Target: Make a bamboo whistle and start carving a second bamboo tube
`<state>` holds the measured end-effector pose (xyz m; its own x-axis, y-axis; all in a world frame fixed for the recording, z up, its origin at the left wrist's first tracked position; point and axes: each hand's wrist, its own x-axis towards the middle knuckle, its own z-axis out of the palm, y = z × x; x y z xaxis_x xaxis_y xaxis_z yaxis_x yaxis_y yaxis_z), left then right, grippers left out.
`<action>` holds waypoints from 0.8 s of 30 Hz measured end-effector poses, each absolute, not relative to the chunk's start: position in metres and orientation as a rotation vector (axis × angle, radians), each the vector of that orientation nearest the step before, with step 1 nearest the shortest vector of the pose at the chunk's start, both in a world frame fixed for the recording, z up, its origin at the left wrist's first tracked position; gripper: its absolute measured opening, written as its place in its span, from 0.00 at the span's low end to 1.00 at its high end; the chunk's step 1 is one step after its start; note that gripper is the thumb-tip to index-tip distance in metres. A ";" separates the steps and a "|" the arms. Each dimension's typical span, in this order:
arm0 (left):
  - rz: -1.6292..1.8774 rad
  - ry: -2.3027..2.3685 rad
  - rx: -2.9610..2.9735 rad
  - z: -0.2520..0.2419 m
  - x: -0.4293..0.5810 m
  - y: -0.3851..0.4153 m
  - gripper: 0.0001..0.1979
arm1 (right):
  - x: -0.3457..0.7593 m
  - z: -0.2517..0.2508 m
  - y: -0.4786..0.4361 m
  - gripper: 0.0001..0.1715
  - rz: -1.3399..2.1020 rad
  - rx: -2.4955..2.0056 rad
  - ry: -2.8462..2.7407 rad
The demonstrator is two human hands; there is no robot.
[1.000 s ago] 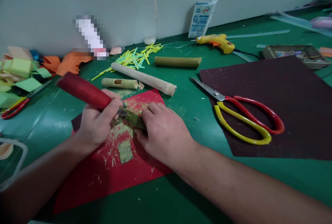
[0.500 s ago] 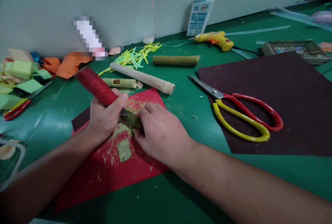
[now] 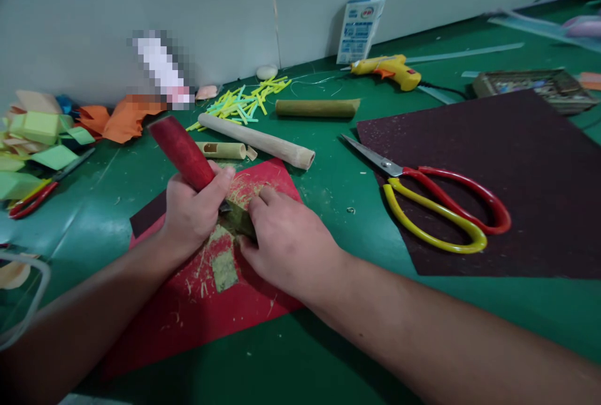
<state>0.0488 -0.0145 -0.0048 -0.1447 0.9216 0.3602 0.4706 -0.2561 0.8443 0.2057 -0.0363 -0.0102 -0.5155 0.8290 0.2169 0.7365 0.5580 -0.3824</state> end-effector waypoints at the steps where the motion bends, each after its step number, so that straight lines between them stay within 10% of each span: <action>1: 1.382 1.557 1.696 -0.005 0.049 -0.015 0.17 | 0.205 -0.010 -0.037 0.09 0.353 -1.277 -2.421; 24: 1.450 1.500 1.682 -0.008 0.052 -0.014 0.17 | 0.203 -0.010 -0.038 0.11 0.431 -1.325 -2.403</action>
